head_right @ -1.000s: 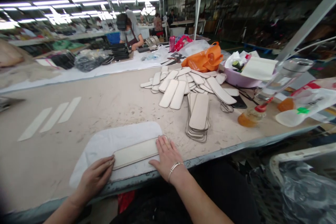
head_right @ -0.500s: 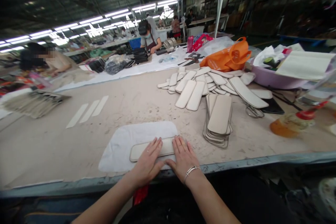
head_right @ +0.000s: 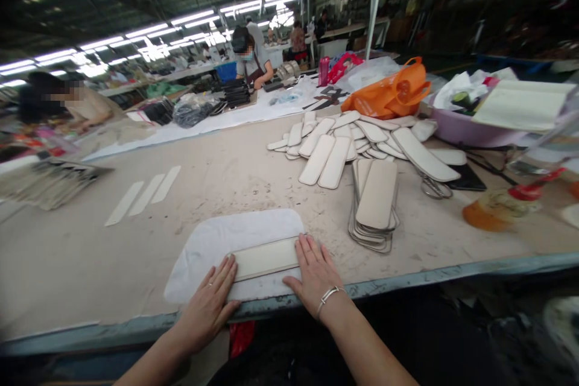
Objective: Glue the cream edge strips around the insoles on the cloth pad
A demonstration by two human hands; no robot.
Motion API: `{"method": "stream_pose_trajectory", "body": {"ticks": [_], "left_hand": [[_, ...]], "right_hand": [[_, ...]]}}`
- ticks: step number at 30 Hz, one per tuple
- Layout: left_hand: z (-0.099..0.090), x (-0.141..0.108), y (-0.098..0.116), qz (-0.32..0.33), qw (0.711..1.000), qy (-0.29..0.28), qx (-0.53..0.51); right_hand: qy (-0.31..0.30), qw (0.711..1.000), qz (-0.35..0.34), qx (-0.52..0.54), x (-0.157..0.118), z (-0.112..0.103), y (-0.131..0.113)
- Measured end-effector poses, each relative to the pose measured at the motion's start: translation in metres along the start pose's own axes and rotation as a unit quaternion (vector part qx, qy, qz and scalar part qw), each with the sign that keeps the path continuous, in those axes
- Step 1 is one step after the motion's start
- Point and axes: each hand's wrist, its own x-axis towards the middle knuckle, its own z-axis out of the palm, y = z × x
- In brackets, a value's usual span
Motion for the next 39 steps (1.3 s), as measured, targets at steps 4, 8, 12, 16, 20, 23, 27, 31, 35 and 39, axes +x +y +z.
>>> {"method": "stream_pose_trajectory", "body": {"ticks": [4,8,12,16,20,23,27,31,35,39], "left_hand": [[0.011,0.002,-0.003,0.017,0.999,0.045,0.023],[0.016,0.003,-0.008,0.029,0.997,0.071,0.018],[0.013,0.008,-0.016,0.03,0.996,0.077,-0.03],[-0.005,0.029,-0.024,-0.023,0.983,0.147,-0.104],[-0.044,0.067,-0.012,-0.046,0.968,0.122,-0.216],[-0.073,0.094,0.011,-0.041,0.952,0.001,-0.303],[-0.089,0.117,0.044,-0.085,0.91,-0.068,-0.399],[-0.08,0.125,0.068,-0.138,0.828,-0.095,-0.536],[-0.073,0.126,0.085,-0.16,0.777,-0.064,-0.606],[-0.073,0.12,0.1,-0.13,0.705,-0.088,-0.691]], "right_hand": [[0.047,0.995,0.07,0.051,0.004,-0.008,0.004],[0.123,0.976,0.148,0.103,0.01,-0.014,0.008],[0.177,0.943,0.17,0.227,0.017,-0.015,0.008],[0.176,0.845,0.163,0.477,0.02,-0.024,0.01],[0.155,0.759,0.097,0.625,0.019,-0.043,0.012],[0.164,0.707,0.096,0.681,0.017,-0.054,0.014],[0.194,0.577,0.146,0.78,0.014,-0.061,0.015],[0.131,0.56,0.127,0.808,0.01,-0.059,0.01],[0.134,0.597,0.128,0.781,0.009,-0.053,0.006],[0.168,0.576,0.154,0.785,0.011,-0.055,0.009]]}}
